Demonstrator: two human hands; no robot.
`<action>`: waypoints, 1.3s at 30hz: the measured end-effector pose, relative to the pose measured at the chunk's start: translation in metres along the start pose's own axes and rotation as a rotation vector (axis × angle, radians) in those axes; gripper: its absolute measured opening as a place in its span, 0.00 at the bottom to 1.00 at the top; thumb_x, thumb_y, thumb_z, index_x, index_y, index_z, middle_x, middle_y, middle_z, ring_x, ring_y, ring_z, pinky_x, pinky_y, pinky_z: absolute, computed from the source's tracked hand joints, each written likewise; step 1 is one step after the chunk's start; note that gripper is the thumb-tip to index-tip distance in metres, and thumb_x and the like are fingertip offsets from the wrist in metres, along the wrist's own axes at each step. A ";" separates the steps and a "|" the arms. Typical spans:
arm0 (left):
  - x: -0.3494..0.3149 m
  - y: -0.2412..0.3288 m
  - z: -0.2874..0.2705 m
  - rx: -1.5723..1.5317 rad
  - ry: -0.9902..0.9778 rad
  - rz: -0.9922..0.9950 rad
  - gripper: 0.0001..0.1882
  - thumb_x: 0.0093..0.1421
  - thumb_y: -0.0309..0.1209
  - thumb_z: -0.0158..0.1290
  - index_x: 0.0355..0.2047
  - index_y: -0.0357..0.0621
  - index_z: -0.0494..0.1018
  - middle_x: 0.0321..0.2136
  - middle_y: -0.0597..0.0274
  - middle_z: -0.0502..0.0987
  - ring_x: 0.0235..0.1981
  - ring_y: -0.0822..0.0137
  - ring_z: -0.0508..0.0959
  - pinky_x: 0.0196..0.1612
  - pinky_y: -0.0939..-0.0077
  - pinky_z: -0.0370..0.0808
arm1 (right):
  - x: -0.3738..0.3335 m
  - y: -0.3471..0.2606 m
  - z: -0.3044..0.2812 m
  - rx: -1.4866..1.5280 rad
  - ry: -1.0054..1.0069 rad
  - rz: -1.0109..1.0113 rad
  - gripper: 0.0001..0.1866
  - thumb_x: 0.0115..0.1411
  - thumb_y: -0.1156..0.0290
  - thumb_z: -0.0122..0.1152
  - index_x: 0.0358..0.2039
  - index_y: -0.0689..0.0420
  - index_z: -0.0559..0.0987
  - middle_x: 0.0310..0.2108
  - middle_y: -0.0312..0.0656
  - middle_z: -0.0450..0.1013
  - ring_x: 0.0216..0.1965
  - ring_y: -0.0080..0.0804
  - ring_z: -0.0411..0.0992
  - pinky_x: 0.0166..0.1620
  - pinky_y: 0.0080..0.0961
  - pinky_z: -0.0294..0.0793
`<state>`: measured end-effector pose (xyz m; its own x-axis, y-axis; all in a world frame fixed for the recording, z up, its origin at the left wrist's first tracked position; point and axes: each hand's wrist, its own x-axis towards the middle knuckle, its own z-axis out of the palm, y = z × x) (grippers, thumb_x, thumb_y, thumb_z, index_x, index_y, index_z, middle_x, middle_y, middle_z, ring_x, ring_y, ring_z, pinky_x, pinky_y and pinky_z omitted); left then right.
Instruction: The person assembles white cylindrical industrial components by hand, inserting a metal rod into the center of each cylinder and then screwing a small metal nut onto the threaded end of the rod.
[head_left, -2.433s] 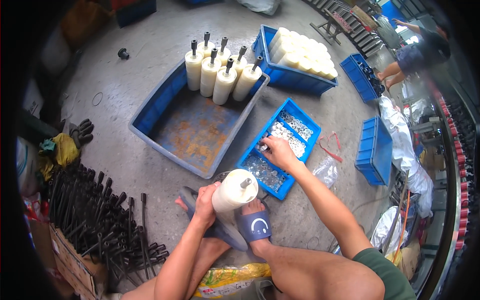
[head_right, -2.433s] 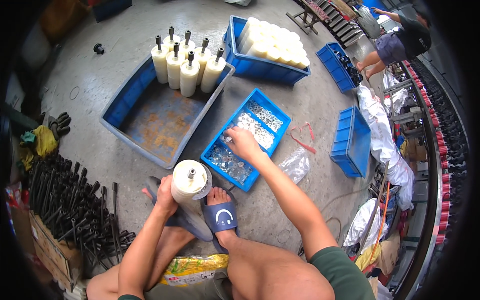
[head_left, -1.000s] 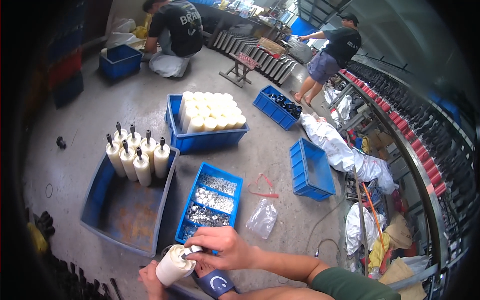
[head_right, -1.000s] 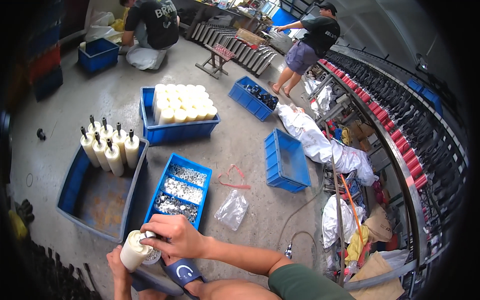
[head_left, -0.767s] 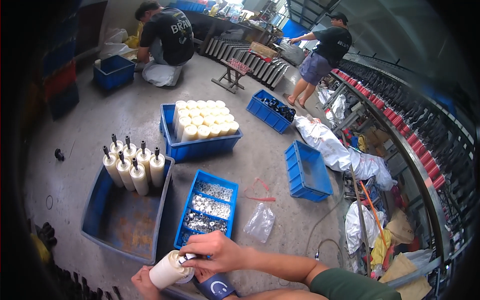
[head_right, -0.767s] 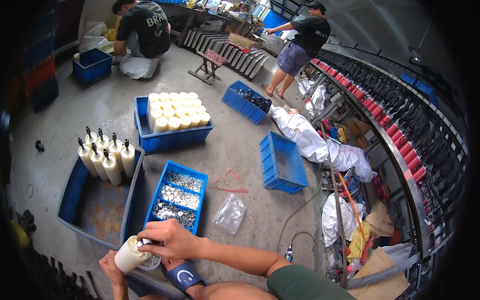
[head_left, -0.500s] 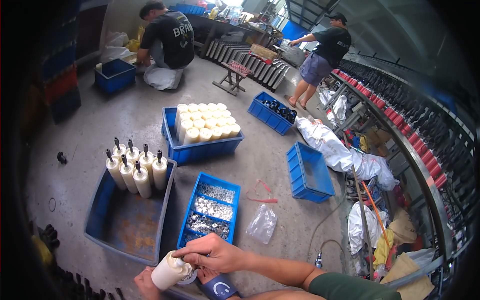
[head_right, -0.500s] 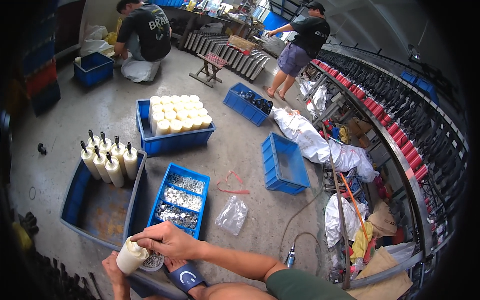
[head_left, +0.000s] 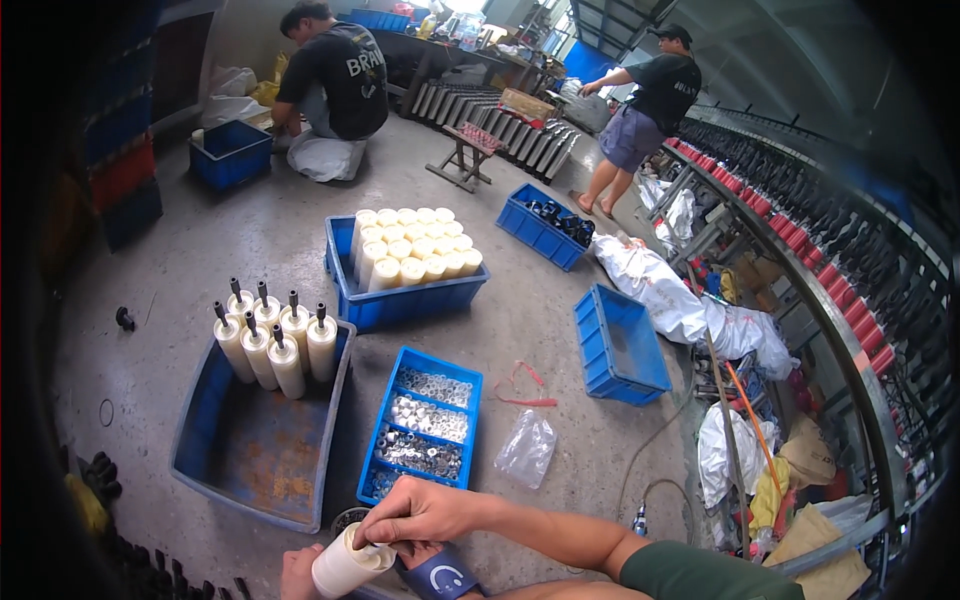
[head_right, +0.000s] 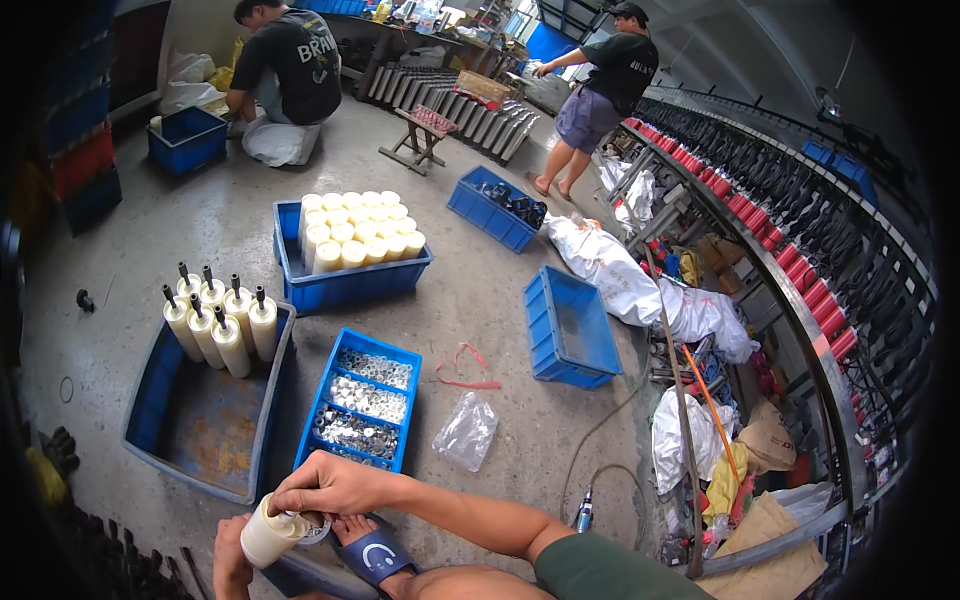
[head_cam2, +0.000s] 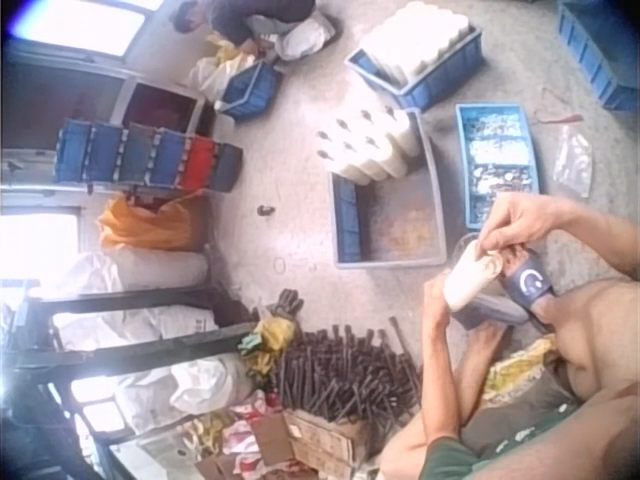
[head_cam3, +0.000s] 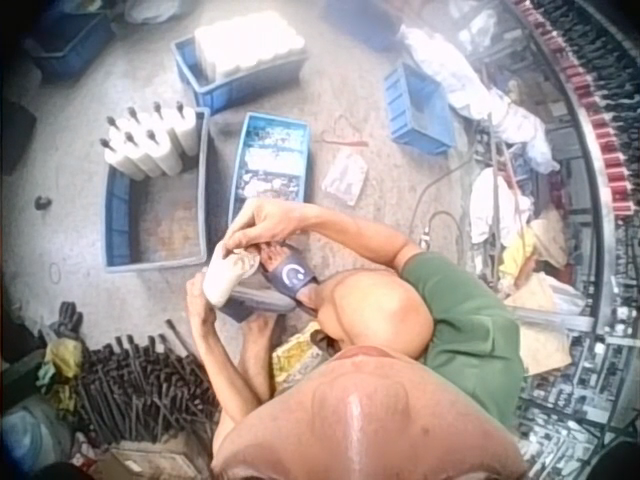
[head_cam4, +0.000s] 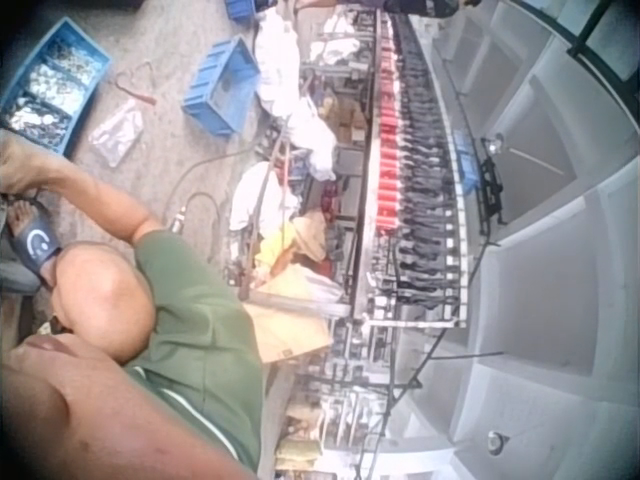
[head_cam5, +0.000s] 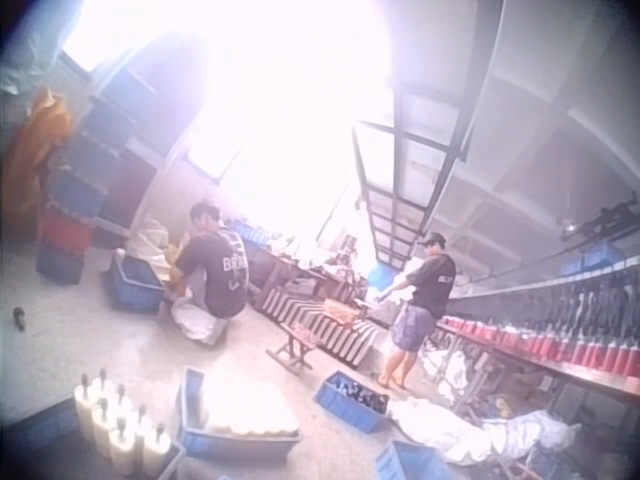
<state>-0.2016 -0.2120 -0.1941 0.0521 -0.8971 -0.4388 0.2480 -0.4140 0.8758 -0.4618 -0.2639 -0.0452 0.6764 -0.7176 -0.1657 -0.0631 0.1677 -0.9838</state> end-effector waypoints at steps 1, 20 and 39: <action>-0.003 0.003 0.001 -0.006 -0.022 -0.059 0.15 0.64 0.37 0.53 0.27 0.36 0.73 0.27 0.58 0.76 0.27 0.66 0.76 0.31 0.69 0.73 | 0.000 -0.005 0.006 0.024 0.032 0.019 0.15 0.70 0.66 0.59 0.50 0.62 0.82 0.32 0.35 0.79 0.30 0.18 0.72 0.34 0.19 0.72; 0.005 -0.048 -0.027 -0.525 -0.197 -0.106 0.17 0.65 0.40 0.53 0.44 0.37 0.75 0.38 0.52 0.79 0.38 0.56 0.79 0.45 0.63 0.76 | 0.007 0.014 -0.034 -0.096 0.737 -0.002 0.10 0.68 0.66 0.61 0.42 0.59 0.82 0.23 0.25 0.70 0.24 0.10 0.65 0.27 0.11 0.63; -0.001 -0.035 0.021 -0.476 -0.110 -0.110 0.16 0.65 0.35 0.47 0.33 0.35 0.79 0.33 0.59 0.81 0.33 0.70 0.78 0.38 0.77 0.72 | 0.005 0.171 -0.050 -1.122 0.453 0.125 0.08 0.55 0.69 0.68 0.33 0.58 0.85 0.30 0.53 0.79 0.31 0.51 0.79 0.36 0.40 0.78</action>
<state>-0.2305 -0.2003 -0.2202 -0.0951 -0.8738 -0.4768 0.6615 -0.4134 0.6257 -0.5058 -0.2726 -0.2174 0.3165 -0.9472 -0.0517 -0.8610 -0.2640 -0.4347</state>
